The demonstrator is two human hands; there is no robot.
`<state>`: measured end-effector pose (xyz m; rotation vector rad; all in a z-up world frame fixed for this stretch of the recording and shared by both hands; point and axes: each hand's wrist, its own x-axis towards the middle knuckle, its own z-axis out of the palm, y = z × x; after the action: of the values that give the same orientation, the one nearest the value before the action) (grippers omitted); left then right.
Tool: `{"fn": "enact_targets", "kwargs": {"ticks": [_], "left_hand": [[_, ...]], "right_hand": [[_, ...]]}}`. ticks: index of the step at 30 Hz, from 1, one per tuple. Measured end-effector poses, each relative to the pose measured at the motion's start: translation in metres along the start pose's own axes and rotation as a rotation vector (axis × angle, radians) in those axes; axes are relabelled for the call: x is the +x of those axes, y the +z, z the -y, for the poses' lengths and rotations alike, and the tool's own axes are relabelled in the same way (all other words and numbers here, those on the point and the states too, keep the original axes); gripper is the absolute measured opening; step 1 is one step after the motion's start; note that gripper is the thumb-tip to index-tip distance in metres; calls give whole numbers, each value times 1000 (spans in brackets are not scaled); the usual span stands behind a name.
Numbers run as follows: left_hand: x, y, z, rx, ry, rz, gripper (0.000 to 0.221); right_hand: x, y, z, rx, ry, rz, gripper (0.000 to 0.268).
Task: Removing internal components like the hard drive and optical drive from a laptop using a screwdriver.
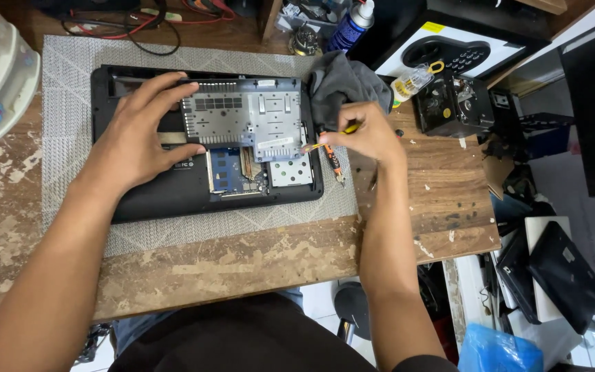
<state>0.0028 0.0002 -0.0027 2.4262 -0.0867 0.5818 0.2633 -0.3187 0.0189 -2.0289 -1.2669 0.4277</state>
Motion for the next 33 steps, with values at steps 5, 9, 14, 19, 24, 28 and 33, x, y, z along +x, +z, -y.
{"fn": "enact_targets", "kwargs": {"ticks": [5,9,14,19,24,28,33], "left_hand": [[0,-1,-1,-13,0,-12,85],[-1,1,1,5,25,-32,86],[1,-3,-4,2,-18,-3,85],[4,-4,-8,21,-36,19,87],[26,-4,-38,180,-179,144,119],[43,20,-34,420,-31,149,130],[56,38,-22,564,227,58,116]], "right_hand": [[4,3,-8,-139,15,48,52],[-1,-7,-12,2,-23,-16,47],[13,19,-15,-42,-104,-43,31],[23,40,20,-21,-291,-30,41],[22,46,30,84,-128,-126,22],[21,48,29,116,-102,-129,20],[21,44,32,83,-130,-114,21]]}}
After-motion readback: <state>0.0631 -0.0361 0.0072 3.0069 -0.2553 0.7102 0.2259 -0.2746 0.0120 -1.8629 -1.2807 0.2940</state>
